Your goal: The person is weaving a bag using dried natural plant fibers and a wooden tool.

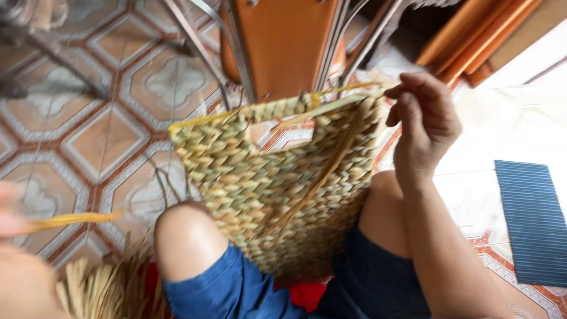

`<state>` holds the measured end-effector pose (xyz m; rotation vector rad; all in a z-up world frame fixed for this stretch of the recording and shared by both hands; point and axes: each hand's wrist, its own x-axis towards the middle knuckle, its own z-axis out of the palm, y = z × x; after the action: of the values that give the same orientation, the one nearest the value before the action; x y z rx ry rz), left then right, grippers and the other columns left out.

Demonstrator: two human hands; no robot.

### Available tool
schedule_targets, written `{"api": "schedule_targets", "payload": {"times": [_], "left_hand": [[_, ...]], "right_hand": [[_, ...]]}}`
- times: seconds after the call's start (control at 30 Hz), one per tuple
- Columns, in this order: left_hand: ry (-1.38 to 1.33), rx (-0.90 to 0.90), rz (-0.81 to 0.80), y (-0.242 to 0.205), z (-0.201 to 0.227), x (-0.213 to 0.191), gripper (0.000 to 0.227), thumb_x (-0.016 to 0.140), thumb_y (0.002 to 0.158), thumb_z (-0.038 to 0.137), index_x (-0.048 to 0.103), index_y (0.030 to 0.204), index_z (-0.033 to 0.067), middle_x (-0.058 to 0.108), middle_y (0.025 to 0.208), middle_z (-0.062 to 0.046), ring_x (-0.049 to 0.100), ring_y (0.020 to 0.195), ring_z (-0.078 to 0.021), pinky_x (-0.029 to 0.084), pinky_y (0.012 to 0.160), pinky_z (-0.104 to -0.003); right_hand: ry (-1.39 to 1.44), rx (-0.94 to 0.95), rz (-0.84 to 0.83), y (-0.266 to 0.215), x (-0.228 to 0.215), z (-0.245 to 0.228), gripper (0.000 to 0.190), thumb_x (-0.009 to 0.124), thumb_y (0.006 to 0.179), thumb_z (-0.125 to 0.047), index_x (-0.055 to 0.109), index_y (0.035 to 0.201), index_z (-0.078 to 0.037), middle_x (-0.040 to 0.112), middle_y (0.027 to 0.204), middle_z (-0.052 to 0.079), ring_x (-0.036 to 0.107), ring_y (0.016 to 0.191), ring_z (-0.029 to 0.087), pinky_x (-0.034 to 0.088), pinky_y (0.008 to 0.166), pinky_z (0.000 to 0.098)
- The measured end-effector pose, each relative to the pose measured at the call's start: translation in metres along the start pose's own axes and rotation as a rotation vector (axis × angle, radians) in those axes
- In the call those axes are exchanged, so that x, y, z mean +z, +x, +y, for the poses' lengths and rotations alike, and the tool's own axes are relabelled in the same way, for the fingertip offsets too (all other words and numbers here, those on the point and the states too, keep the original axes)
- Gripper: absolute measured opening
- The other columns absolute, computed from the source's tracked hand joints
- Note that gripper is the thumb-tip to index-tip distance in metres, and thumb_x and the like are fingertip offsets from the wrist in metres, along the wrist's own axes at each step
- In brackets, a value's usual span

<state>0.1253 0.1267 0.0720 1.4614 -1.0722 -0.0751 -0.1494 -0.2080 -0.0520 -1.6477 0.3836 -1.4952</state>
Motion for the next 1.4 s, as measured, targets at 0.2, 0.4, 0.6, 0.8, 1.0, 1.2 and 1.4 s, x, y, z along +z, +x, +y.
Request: {"api": "schedule_targets", "payload": {"times": [0.2, 0.4, 0.6, 0.8, 1.0, 1.2, 1.4], "left_hand": [[0.033, 0.326, -0.177, 0.015, 0.022, 0.186, 0.014, 0.075, 0.096, 0.003, 0.07, 0.109, 0.0058, 0.067, 0.107, -0.005, 0.068, 0.096, -0.0169, 0.056, 0.084, -0.028], [0.065, 0.272, -0.114, 0.042, -0.033, 0.275, 0.007, 0.077, 0.094, 0.008, 0.072, 0.098, 0.0066, 0.064, 0.092, -0.006, 0.068, 0.082, -0.0183, 0.058, 0.072, -0.031], [0.131, 0.126, -0.179, 0.049, -0.026, 0.279, 0.009, 0.08, 0.089, 0.011, 0.074, 0.094, 0.008, 0.067, 0.084, -0.002, 0.068, 0.072, -0.0156, 0.056, 0.064, -0.03], [0.434, 0.371, -0.11, 0.048, -0.046, 0.292, 0.015, 0.083, 0.088, 0.015, 0.07, 0.09, 0.008, 0.064, 0.087, -0.002, 0.061, 0.081, -0.0198, 0.053, 0.069, -0.034], [0.507, 0.485, -0.121, 0.041, -0.033, 0.27, 0.018, 0.083, 0.089, 0.017, 0.072, 0.102, 0.009, 0.062, 0.097, -0.003, 0.054, 0.094, -0.0224, 0.049, 0.076, -0.033], [0.763, 0.588, -0.167, 0.024, -0.035, 0.264, 0.041, 0.074, 0.083, 0.007, 0.066, 0.122, -0.002, 0.065, 0.107, -0.012, 0.059, 0.1, -0.0248, 0.053, 0.077, -0.035], [0.557, 0.328, -0.491, 0.051, -0.049, 0.235, 0.026, 0.064, 0.1, 0.009, 0.066, 0.125, 0.0014, 0.068, 0.095, -0.012, 0.067, 0.08, -0.0192, 0.057, 0.062, -0.025]], "right_hand": [[-0.115, 0.058, -0.133, 0.013, 0.011, 0.001, 0.023, 0.067, 0.103, 0.004, 0.063, 0.125, -0.002, 0.068, 0.11, 0.003, 0.068, 0.09, 0.006, 0.06, 0.076, 0.0213], [-0.186, 0.065, -0.134, 0.002, 0.003, -0.001, 0.014, 0.073, 0.1, 0.003, 0.063, 0.108, -0.003, 0.066, 0.103, 0.0, 0.061, 0.082, 0.004, 0.052, 0.07, 0.0188], [-0.347, -0.078, -0.157, -0.001, -0.001, -0.018, 0.018, 0.079, 0.09, 0.005, 0.065, 0.097, -0.003, 0.066, 0.099, 0.003, 0.063, 0.086, 0.008, 0.053, 0.07, 0.0197], [-0.459, -0.175, -0.227, 0.001, 0.003, -0.028, 0.017, 0.08, 0.088, 0.005, 0.069, 0.098, -0.003, 0.068, 0.099, 0.006, 0.069, 0.088, 0.011, 0.058, 0.071, 0.0234], [-0.563, -0.149, -0.344, 0.039, 0.006, -0.028, 0.013, 0.079, 0.091, -0.004, 0.068, 0.096, -0.002, 0.068, 0.097, 0.006, 0.069, 0.08, 0.011, 0.057, 0.063, 0.0258], [-0.528, 0.119, -0.453, 0.072, 0.014, -0.006, 0.008, 0.075, 0.094, -0.007, 0.071, 0.099, -0.003, 0.072, 0.091, 0.004, 0.07, 0.077, 0.01, 0.058, 0.063, 0.0258], [-0.451, 0.064, -0.3, 0.053, 0.006, -0.035, 0.014, 0.073, 0.099, -0.01, 0.075, 0.112, -0.006, 0.076, 0.1, 0.003, 0.07, 0.083, 0.009, 0.058, 0.069, 0.0244]]}}
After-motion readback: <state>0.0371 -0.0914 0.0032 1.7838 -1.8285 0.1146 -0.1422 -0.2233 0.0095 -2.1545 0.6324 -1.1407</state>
